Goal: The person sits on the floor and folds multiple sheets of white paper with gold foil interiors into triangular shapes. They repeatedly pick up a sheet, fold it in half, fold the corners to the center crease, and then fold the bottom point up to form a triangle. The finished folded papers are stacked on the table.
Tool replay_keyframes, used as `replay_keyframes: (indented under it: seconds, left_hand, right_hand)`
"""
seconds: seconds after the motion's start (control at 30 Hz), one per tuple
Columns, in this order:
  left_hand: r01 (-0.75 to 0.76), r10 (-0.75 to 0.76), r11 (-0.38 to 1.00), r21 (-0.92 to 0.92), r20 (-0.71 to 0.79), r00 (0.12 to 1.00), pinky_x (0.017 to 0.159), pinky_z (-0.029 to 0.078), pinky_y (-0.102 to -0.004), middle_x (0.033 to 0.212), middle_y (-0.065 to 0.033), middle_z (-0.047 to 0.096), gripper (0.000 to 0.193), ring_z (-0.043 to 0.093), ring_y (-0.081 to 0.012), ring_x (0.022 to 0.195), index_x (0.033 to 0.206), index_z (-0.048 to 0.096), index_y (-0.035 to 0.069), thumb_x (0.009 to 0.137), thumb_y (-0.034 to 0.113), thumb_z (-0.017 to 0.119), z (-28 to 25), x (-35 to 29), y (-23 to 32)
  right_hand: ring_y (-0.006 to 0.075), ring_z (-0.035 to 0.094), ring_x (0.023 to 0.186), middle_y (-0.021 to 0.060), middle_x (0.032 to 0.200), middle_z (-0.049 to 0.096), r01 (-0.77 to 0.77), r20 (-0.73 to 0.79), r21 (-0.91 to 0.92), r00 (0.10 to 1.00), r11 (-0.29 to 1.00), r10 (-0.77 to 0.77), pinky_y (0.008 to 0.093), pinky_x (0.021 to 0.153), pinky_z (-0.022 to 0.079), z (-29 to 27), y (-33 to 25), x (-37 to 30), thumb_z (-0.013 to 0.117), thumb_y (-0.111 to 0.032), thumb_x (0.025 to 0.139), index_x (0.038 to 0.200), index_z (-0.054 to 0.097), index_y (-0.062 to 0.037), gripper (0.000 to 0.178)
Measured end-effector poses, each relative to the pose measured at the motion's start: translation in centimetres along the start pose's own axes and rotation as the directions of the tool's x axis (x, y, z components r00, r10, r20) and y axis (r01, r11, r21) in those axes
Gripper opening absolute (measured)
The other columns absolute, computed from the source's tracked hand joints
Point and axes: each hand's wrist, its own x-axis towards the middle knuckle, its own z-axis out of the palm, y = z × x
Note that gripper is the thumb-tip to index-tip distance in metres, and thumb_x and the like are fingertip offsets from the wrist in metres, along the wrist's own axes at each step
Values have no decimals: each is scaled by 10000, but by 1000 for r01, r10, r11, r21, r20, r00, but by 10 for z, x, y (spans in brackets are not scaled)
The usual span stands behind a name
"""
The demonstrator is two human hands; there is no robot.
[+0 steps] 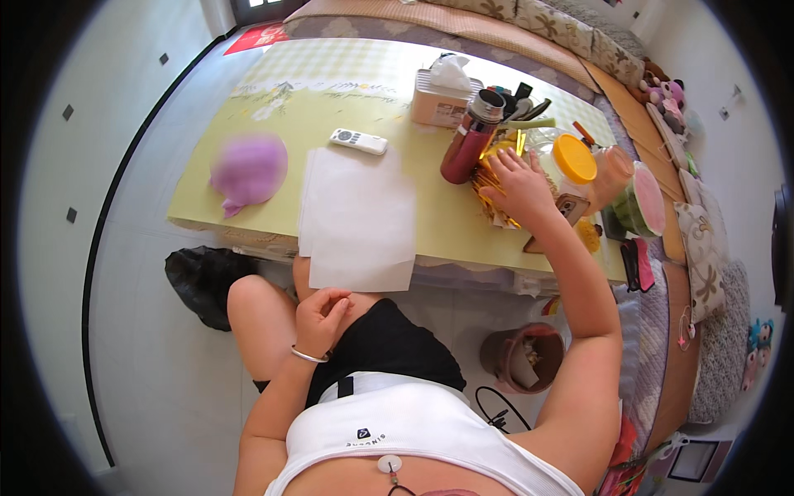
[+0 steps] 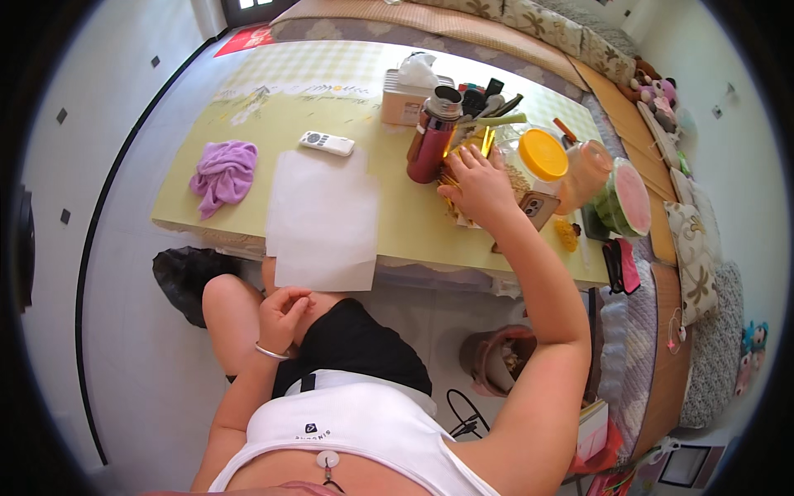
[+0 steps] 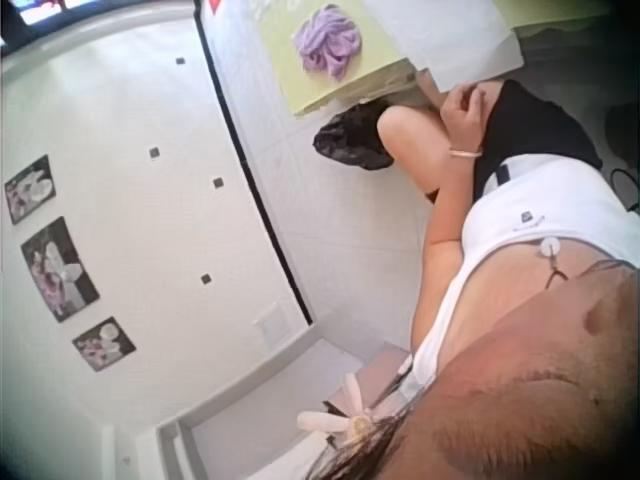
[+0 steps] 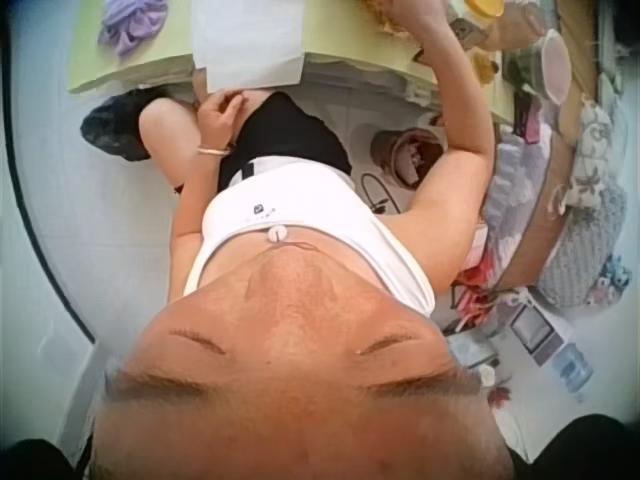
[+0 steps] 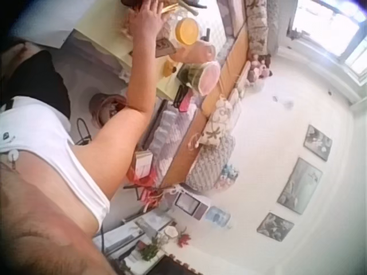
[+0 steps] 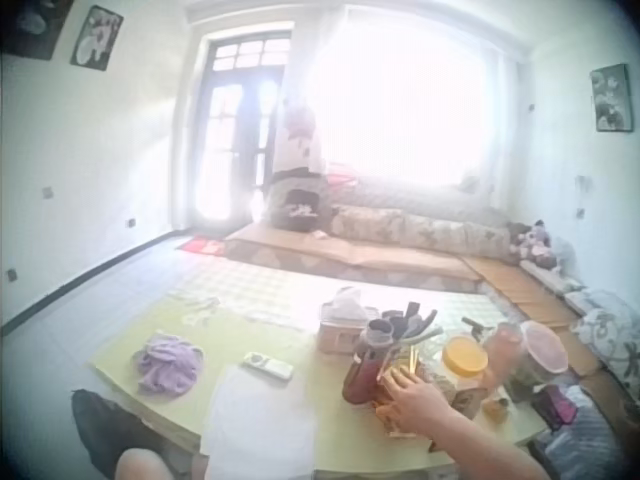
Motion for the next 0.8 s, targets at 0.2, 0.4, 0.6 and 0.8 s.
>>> replay_keyframes:
  seconds: [0.2, 0.4, 0.6, 0.8]
  left_hand:
    - [-307, 405, 797, 520, -84, 910, 797, 542, -316, 971, -122, 686, 185, 672, -233, 881, 1022, 688, -13, 847, -38, 634, -19, 17, 22]
    - [-546, 493, 453, 705, 313, 812, 1101, 383, -473, 1393, -178, 564, 624, 488, -373, 1330, 1227, 634, 21, 634, -99, 482, -48, 56, 49]
    - [-554, 132, 423, 717, 556, 821, 1182, 240, -510, 1488, -142, 479, 791, 347, -345, 1444, 1389, 509, 34, 608, -84, 474, -68, 79, 56]
    - [-504, 169, 549, 667, 502, 848, 1105, 351, -423, 1327, -119, 571, 516, 486, -318, 1261, 1242, 637, 68, 729, 26, 650, -70, 113, 46]
  right_hand:
    - [295, 449, 1375, 145, 1459, 495, 247, 54, 381, 956, 891, -288, 495, 1189, 254, -1, -80, -22, 624, -235, 871, 1412, 488, -87, 577]
    - [274, 413, 1412, 115, 1528, 432, 460, -133, 345, 887, 818, -443, 478, 1201, 225, 46, -149, -55, 562, -69, 841, 1461, 450, -114, 632]
    - [279, 447, 1388, 92, 1424, 550, 181, -26, 713, 972, 677, -233, 486, 1191, 240, 52, -151, -50, 592, -13, 829, 1320, 579, -107, 500]
    - [334, 599, 1013, 162, 966, 668, -281, 265, 946, 958, 164, 112, 406, 896, 461, 47, -147, -21, 675, -100, 877, 952, 687, 9, 133]
